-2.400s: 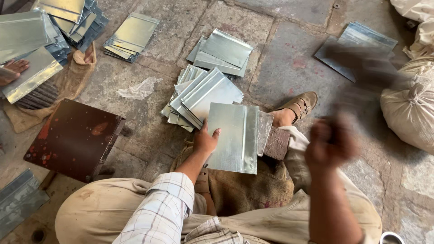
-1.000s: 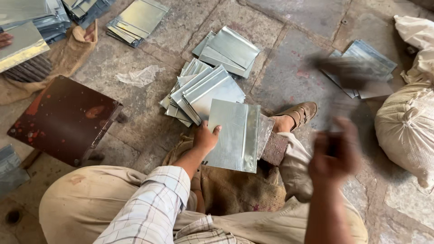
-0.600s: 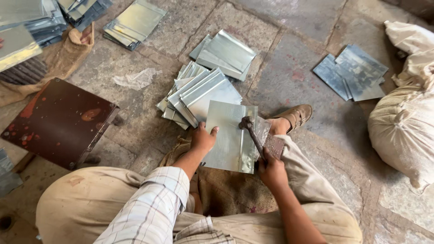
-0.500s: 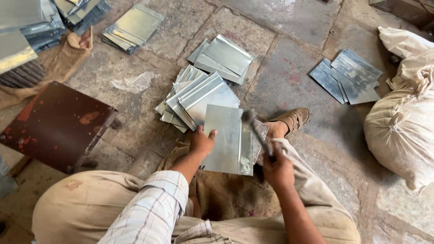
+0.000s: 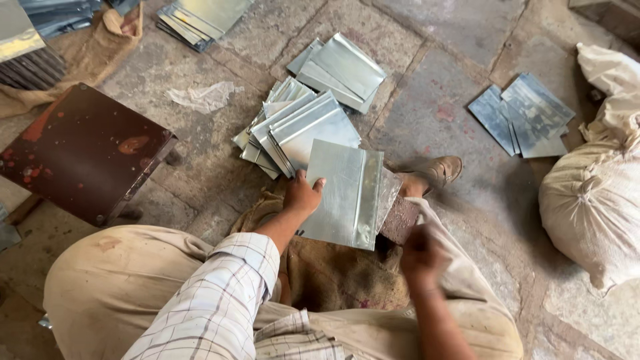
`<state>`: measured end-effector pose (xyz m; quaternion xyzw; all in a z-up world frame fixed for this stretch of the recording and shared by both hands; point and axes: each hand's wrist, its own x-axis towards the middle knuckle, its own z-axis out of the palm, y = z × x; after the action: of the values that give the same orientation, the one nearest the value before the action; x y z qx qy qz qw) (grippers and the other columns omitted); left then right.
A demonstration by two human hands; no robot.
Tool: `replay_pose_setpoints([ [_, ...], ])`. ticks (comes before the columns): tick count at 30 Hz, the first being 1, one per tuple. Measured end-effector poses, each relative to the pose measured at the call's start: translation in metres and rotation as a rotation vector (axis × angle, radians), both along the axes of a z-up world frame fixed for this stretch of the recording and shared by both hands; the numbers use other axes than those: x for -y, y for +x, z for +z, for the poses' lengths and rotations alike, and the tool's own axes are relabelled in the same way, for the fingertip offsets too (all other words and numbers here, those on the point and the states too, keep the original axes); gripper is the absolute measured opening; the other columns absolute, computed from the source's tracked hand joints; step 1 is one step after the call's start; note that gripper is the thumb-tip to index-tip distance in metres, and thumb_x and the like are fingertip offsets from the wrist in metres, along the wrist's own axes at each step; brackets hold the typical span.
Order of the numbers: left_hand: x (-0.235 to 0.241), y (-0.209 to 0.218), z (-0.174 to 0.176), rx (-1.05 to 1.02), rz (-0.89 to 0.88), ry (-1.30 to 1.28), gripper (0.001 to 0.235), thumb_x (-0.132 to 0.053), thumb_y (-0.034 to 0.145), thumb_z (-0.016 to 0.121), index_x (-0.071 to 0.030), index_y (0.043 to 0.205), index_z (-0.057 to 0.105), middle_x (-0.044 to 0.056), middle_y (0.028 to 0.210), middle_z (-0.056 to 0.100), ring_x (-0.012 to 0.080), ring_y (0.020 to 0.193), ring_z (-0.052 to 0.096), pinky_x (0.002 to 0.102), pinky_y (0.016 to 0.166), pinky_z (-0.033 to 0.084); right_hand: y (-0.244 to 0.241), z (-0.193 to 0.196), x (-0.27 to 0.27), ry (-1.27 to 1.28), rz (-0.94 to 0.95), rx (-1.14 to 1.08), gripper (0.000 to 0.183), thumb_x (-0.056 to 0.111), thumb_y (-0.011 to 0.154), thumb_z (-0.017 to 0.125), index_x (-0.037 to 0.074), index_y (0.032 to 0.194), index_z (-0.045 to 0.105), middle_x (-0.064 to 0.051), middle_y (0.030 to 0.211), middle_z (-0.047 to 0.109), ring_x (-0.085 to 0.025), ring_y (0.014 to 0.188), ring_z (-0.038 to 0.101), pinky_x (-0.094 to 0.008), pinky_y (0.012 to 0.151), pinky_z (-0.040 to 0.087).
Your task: The person handles metal sheets one at a time, positioning them on a stone block and hammering the edges and surface by hand using a hammer. They flip and move the sheets to work on different sections while sitting on the floor.
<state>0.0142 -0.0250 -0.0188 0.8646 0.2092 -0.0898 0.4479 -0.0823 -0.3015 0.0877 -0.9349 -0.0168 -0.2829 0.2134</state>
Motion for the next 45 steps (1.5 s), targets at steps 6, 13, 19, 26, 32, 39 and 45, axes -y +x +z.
replay_pose_setpoints([
  [6, 0.001, 0.000, -0.005, 0.065, 0.007, 0.042, 0.064, -0.047, 0.095, 0.067, 0.003, 0.131, 0.049, 0.029, 0.122, 0.064, 0.0435, 0.109, 0.066, 0.051, 0.087, 0.056, 0.011, -0.004, -0.015, 0.471, 0.029, -0.526, 0.034, 0.014, 0.096, 0.067, 0.012, 0.130, 0.061, -0.002, 0.071, 0.067, -0.012, 0.055, 0.059, -0.027, 0.051, 0.048],
  [13, -0.001, 0.006, 0.005, 0.009, 0.023, -0.016, 0.062, -0.046, 0.097, 0.063, 0.002, 0.132, 0.049, 0.025, 0.120, 0.067, 0.0391, 0.106, 0.070, 0.047, 0.088, 0.058, 0.022, 0.124, 0.017, 1.086, 0.625, 0.399, 0.034, 0.005, 0.110, 0.066, 0.001, 0.143, 0.058, -0.006, 0.098, 0.065, -0.011, 0.076, 0.059, -0.024, 0.067, 0.049],
  [19, -0.002, 0.010, 0.012, -0.002, 0.024, 0.020, 0.062, -0.046, 0.097, 0.064, 0.002, 0.133, 0.047, 0.024, 0.121, 0.066, 0.0373, 0.107, 0.068, 0.046, 0.085, 0.058, 0.022, 0.046, -0.007, 0.525, 0.335, 0.524, 0.039, 0.010, 0.104, 0.058, 0.006, 0.142, 0.051, -0.002, 0.083, 0.069, -0.008, 0.059, 0.061, -0.026, 0.056, 0.051],
  [26, -0.003, 0.013, -0.007, -0.025, 0.040, -0.017, 0.066, -0.048, 0.096, 0.062, 0.002, 0.136, 0.046, 0.023, 0.122, 0.067, 0.0370, 0.107, 0.070, 0.047, 0.088, 0.058, 0.006, -0.016, -0.026, 0.413, -0.145, -0.885, 0.047, 0.013, 0.098, 0.062, 0.013, 0.145, 0.056, -0.013, 0.083, 0.077, -0.020, 0.052, 0.060, -0.036, 0.048, 0.052],
  [32, -0.008, 0.017, -0.028, 0.053, 0.102, 0.044, 0.064, -0.048, 0.097, 0.065, 0.001, 0.135, 0.049, 0.029, 0.121, 0.065, 0.0435, 0.110, 0.065, 0.051, 0.091, 0.054, 0.024, 0.052, 0.033, 0.359, 0.412, 0.442, 0.018, 0.001, 0.103, 0.070, -0.007, 0.117, 0.062, -0.005, 0.088, 0.058, -0.014, 0.067, 0.051, -0.026, 0.056, 0.041],
  [39, -0.010, 0.017, -0.014, 0.104, 0.095, 0.054, 0.057, -0.045, 0.095, 0.068, 0.001, 0.126, 0.055, 0.026, 0.114, 0.070, 0.0438, 0.105, 0.067, 0.052, 0.089, 0.054, 0.020, 0.002, 0.049, -0.475, -0.475, 0.827, 0.014, 0.007, 0.111, 0.059, 0.000, 0.124, 0.059, -0.010, 0.094, 0.071, -0.014, 0.072, 0.067, -0.026, 0.066, 0.061],
  [45, -0.007, 0.016, -0.006, 0.008, 0.110, -0.036, 0.058, -0.046, 0.096, 0.062, 0.001, 0.128, 0.051, 0.023, 0.113, 0.070, 0.0394, 0.102, 0.072, 0.048, 0.086, 0.058, -0.012, -0.039, -0.022, 0.286, 0.006, -0.722, 0.037, 0.011, 0.093, 0.068, 0.009, 0.130, 0.061, -0.009, 0.080, 0.073, -0.018, 0.058, 0.066, -0.033, 0.052, 0.054],
])
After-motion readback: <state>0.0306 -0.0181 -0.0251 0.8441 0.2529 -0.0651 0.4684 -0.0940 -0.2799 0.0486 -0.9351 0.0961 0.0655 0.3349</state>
